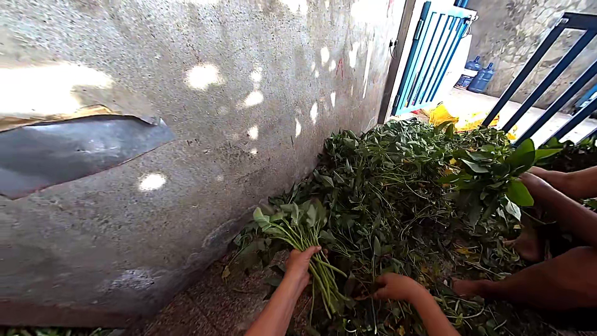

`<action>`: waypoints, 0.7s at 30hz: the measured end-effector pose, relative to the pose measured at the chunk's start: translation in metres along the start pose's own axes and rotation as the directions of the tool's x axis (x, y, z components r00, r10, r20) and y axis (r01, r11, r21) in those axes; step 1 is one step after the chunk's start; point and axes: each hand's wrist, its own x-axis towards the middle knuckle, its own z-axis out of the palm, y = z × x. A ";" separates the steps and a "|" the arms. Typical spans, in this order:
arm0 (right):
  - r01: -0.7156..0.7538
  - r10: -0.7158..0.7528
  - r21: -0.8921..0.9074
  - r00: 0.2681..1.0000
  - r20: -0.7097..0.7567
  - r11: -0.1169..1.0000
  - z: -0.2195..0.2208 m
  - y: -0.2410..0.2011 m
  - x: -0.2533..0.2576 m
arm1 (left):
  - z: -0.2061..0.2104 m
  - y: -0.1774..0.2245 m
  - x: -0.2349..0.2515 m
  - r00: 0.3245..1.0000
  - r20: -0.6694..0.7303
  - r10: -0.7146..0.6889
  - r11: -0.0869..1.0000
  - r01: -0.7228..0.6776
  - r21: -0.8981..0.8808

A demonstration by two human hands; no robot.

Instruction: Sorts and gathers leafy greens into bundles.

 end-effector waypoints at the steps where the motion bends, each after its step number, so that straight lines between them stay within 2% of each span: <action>1: -0.080 0.074 -0.080 0.994 -0.081 0.994 0.000 0.000 0.001 | 0.003 -0.001 -0.003 0.999 0.048 0.023 0.999 -0.025 0.046; 2: -0.064 0.055 -0.042 0.979 -0.197 0.997 0.000 -0.004 0.000 | 0.009 -0.003 -0.007 0.995 0.094 0.044 0.994 -0.053 0.093; 4: 0.186 -0.090 0.210 0.913 -0.397 0.960 0.007 -0.025 0.001 | 0.021 -0.011 -0.016 0.985 0.152 0.084 0.981 -0.109 0.163; 5: 0.293 -0.133 0.334 0.894 -0.428 0.896 0.016 -0.039 0.003 | 0.026 -0.015 -0.021 0.981 0.159 0.110 0.973 -0.139 0.185; 8: 0.420 -0.232 0.462 0.882 -0.410 0.781 0.052 -0.068 0.014 | 0.036 -0.020 -0.034 0.975 0.147 0.168 0.972 -0.189 0.140; 12: 0.532 -0.356 0.548 0.844 -0.401 0.646 0.077 -0.077 0.024 | 0.036 -0.010 -0.050 0.993 0.097 0.066 0.992 -0.055 -0.113; 14: 0.497 -0.363 0.582 0.868 -0.339 0.644 0.074 -0.079 0.024 | 0.030 -0.006 -0.053 0.992 0.126 0.011 0.980 0.015 -0.200; 16: 0.401 -0.330 0.647 0.914 -0.236 0.649 0.069 -0.085 0.023 | 0.023 -0.007 -0.049 0.984 0.178 0.000 0.979 0.036 -0.202; 18: 0.304 -0.300 0.701 0.945 -0.134 0.645 0.066 -0.087 0.024 | 0.016 -0.008 -0.042 0.979 0.203 0.008 0.995 0.012 -0.097; 21: 0.248 -0.286 0.739 0.955 -0.078 0.627 0.061 -0.089 0.025 | 0.008 0.001 -0.030 0.978 0.210 0.005 0.993 -0.030 0.111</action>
